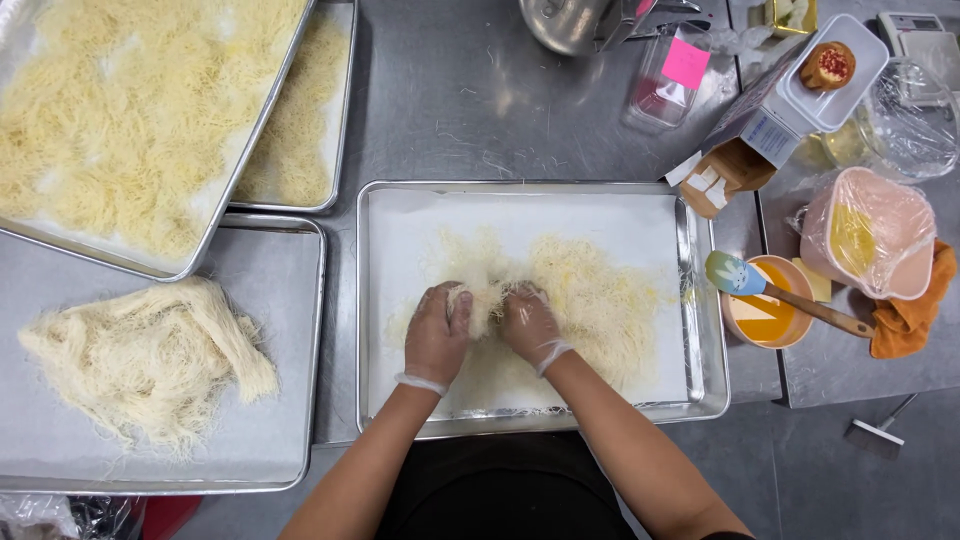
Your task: Preparing kunafa dough by brushing it with butter and mixing it by hand in a tray.
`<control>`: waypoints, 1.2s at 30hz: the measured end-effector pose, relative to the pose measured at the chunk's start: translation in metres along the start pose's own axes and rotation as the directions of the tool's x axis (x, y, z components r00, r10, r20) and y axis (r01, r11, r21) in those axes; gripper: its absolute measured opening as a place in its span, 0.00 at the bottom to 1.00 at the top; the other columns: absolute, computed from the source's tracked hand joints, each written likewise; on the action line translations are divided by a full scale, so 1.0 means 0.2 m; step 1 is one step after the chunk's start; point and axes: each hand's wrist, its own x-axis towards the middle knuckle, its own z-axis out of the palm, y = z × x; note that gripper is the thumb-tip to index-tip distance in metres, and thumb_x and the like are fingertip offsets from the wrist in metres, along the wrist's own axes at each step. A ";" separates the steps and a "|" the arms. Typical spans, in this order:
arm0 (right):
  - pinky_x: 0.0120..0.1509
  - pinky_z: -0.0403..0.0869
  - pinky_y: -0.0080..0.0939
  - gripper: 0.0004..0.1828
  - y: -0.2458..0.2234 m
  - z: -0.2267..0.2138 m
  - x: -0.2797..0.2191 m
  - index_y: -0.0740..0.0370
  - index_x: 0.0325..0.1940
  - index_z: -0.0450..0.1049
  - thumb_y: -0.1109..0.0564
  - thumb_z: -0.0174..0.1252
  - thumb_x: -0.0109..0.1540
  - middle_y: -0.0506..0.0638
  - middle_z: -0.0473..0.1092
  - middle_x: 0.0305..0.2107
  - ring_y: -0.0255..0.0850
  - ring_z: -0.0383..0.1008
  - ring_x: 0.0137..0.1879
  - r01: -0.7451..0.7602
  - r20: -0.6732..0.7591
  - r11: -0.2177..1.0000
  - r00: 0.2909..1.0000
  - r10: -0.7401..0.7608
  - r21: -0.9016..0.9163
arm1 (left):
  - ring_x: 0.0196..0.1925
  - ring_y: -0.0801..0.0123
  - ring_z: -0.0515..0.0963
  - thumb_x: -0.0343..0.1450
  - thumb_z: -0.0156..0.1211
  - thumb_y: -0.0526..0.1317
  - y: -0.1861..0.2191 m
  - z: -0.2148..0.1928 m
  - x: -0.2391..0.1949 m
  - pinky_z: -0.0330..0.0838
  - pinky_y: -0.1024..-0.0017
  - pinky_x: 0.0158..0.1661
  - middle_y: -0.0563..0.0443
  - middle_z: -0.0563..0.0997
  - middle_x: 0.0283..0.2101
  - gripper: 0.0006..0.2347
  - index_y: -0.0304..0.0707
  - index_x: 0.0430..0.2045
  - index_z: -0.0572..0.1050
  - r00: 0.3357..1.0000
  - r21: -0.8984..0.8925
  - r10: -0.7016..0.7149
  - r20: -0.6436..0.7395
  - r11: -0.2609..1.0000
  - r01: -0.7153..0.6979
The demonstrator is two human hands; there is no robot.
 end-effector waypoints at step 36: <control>0.75 0.65 0.58 0.47 0.37 -0.19 -0.51 0.55 0.78 0.56 0.58 0.63 0.55 0.63 0.56 0.69 0.58 0.59 0.73 0.018 -0.310 0.999 0.951 -0.002 0.048 | 0.66 0.55 0.67 0.68 0.67 0.49 -0.40 0.21 -0.12 0.65 0.56 0.61 0.44 0.67 0.67 0.41 0.38 0.74 0.51 0.967 0.569 0.168 0.194 0.783 -0.250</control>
